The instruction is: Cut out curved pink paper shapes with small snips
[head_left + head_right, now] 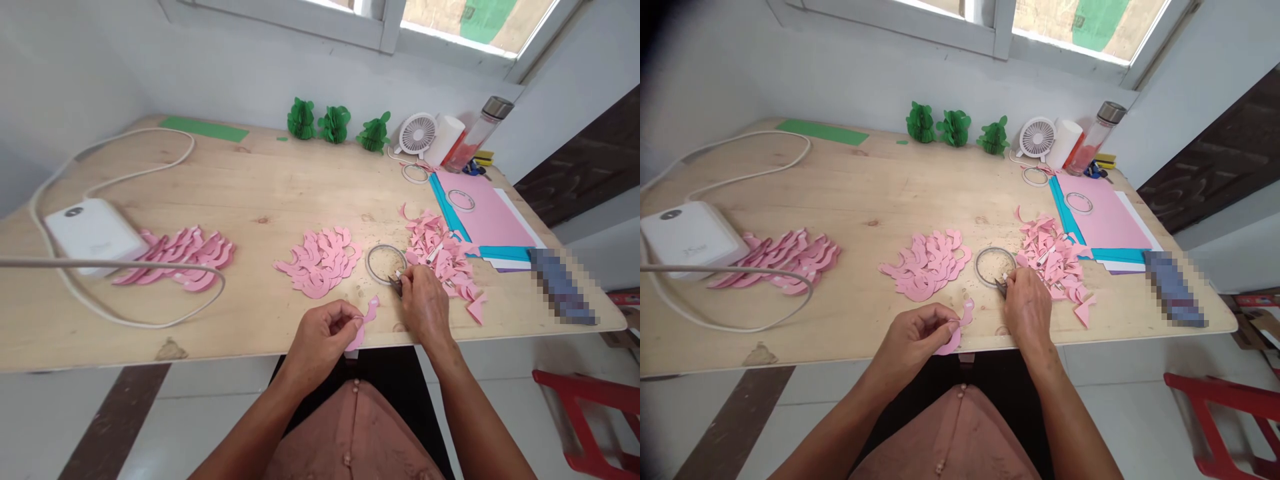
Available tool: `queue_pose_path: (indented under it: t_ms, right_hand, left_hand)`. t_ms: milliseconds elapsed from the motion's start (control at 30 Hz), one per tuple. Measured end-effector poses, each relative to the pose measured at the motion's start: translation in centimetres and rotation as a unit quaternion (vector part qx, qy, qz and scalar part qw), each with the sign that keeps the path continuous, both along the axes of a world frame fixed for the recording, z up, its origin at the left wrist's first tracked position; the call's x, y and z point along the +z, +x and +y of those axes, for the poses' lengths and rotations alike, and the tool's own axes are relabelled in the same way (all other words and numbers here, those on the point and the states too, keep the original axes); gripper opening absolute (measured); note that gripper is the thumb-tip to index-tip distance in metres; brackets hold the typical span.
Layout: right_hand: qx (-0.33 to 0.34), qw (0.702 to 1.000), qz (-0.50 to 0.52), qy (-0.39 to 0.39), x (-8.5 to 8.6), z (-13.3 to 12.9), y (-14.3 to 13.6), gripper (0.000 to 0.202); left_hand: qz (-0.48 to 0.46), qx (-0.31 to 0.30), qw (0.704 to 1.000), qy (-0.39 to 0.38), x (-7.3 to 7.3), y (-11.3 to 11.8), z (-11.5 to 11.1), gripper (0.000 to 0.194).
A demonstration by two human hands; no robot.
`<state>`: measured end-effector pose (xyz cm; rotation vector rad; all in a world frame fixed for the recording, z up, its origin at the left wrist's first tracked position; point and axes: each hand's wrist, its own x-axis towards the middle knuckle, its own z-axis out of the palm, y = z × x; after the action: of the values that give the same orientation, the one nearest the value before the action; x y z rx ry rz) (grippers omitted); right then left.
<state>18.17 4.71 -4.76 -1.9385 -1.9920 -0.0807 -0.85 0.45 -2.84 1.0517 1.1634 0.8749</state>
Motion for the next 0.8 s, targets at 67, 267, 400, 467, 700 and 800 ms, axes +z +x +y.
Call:
queue_pose_path:
  t_ms: [67, 267, 400, 467, 700, 800]
  right_hand:
    - [0.001, 1.0, 0.005, 0.0, 0.03, -0.01, 0.0, 0.012]
    - [0.0, 1.0, 0.014, 0.01, 0.0, 0.01, 0.01, 0.012]
    - [0.003, 1.0, 0.018, 0.024, -0.12, -0.03, 0.04, 0.011]
    - [0.004, 0.999, 0.019, 0.03, -0.17, -0.07, 0.05, 0.011]
    - [0.001, 0.998, 0.041, 0.043, -0.11, -0.23, 0.01, 0.007]
    - [-0.01, 0.997, 0.053, 0.047, -0.03, -0.3, -0.03, 0.007]
  left_hand:
    - [0.002, 0.0, 1.0, 0.002, -0.07, -0.03, 0.03, 0.011]
    - [0.004, -0.005, 1.0, 0.011, -0.3, -0.09, -0.01, 0.012]
    - [0.001, -0.002, 1.0, 0.008, -0.24, -0.01, -0.06, 0.011]
    - [-0.001, -0.001, 1.0, 0.007, -0.19, 0.01, -0.05, 0.011]
    - [-0.005, 0.002, 1.0, 0.007, -0.26, -0.05, -0.1, 0.011]
    - [-0.009, 0.002, 1.0, 0.006, -0.37, -0.06, -0.1, 0.011]
